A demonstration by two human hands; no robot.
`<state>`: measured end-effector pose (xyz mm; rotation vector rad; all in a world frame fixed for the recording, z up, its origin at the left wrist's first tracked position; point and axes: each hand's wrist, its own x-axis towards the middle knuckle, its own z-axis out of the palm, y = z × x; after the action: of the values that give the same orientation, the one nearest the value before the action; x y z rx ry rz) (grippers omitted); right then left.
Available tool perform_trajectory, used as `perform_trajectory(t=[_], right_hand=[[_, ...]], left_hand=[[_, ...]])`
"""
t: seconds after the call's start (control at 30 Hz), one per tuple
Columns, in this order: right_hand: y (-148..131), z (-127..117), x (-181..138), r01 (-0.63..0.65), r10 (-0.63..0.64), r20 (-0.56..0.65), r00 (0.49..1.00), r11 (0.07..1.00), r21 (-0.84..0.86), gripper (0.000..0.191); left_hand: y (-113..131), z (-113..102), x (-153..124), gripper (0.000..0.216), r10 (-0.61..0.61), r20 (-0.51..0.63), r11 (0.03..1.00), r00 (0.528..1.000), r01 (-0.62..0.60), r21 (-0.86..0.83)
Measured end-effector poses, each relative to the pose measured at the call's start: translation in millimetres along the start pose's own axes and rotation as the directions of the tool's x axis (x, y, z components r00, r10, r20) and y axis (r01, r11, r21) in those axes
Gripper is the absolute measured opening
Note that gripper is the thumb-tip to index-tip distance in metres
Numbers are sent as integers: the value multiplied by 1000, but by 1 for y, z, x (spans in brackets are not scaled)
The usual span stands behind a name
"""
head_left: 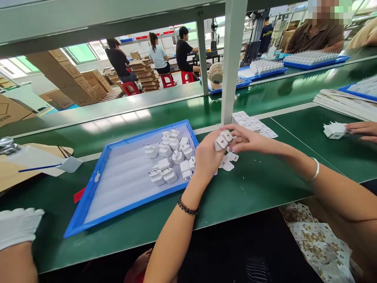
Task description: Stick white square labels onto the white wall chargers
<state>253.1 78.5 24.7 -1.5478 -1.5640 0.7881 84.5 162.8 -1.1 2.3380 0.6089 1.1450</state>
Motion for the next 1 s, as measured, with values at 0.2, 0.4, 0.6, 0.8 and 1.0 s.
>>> perform_trajectory(t=[0.2, 0.4, 0.6, 0.8, 1.0], right_hand=[[45, 16, 41, -176, 156, -109, 982, 962, -211, 44], [62, 31, 40, -204, 195, -61, 979, 915, -348, 23], [61, 16, 36, -215, 215, -17, 977, 966, -143, 23], [58, -3, 15, -195, 198, 17, 980, 944, 266, 36], [47, -17, 0, -101, 151, -79, 985, 890, 444, 46]], left_hand=[[-15, -14, 13, 36, -419, -286, 849, 862, 260, -460], [-6, -5, 7, 32, -306, -280, 910, 910, 192, -368], [-4, 7, -3, 31, -259, -177, 919, 950, 185, -348], [2, 14, -10, 35, -289, -106, 906, 951, 237, -350], [7, 15, -10, 37, -309, 90, 817, 947, 313, -485]])
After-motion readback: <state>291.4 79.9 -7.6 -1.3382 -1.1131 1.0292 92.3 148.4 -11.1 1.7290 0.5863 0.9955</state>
